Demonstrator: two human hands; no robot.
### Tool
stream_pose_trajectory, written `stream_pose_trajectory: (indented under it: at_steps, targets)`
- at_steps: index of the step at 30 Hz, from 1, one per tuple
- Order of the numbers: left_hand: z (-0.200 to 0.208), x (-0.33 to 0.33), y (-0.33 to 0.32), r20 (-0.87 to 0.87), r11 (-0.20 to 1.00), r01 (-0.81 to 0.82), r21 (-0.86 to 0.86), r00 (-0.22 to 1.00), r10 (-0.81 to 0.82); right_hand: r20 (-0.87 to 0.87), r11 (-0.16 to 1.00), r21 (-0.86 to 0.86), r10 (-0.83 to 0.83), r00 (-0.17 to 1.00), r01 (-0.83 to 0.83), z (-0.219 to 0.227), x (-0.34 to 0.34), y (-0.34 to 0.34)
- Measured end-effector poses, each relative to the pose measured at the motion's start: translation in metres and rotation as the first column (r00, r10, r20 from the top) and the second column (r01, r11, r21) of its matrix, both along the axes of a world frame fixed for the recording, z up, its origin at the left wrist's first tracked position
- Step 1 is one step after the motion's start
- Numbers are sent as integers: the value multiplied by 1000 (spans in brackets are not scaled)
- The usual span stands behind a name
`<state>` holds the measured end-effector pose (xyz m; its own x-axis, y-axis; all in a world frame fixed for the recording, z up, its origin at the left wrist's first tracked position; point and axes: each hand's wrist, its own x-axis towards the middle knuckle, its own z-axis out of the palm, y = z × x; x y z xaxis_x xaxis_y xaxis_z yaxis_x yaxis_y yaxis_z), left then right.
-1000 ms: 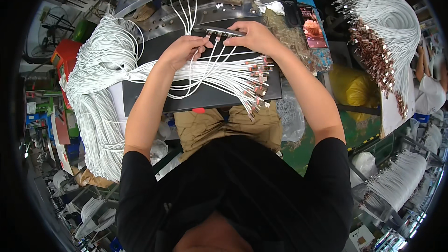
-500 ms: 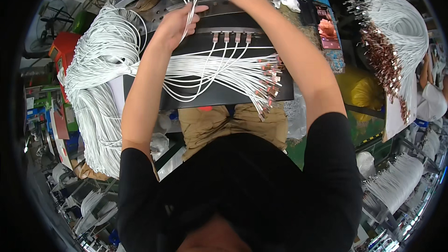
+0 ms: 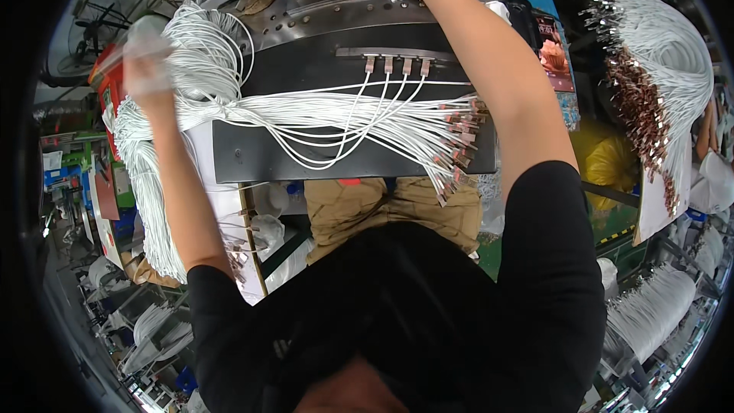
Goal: Manually grouping and inserting bundles of electrical wires into a processing machine.
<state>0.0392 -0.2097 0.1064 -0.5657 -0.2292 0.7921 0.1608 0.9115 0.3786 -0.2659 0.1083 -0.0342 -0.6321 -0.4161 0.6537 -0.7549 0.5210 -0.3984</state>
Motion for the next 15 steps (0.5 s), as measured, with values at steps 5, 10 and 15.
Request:
stream_pose_trajectory:
  at_steps: [5, 10, 15]
  targets:
    - [4, 80, -106, 455, 678, -625, -388, 510, 730, 320, 987, -50, 160, 934, -153, 28, 110, 8]
    - [-57, 63, 101, 586, 986, 108, 124, 794, -161, -98, 964, 242, -83, 992, 105, 20, 162, 88]
    - [-94, 69, 226, 337, 831, 535, -150, 818, -466, 290, 952, 271, 64, 955, -146, 51, 211, 127]
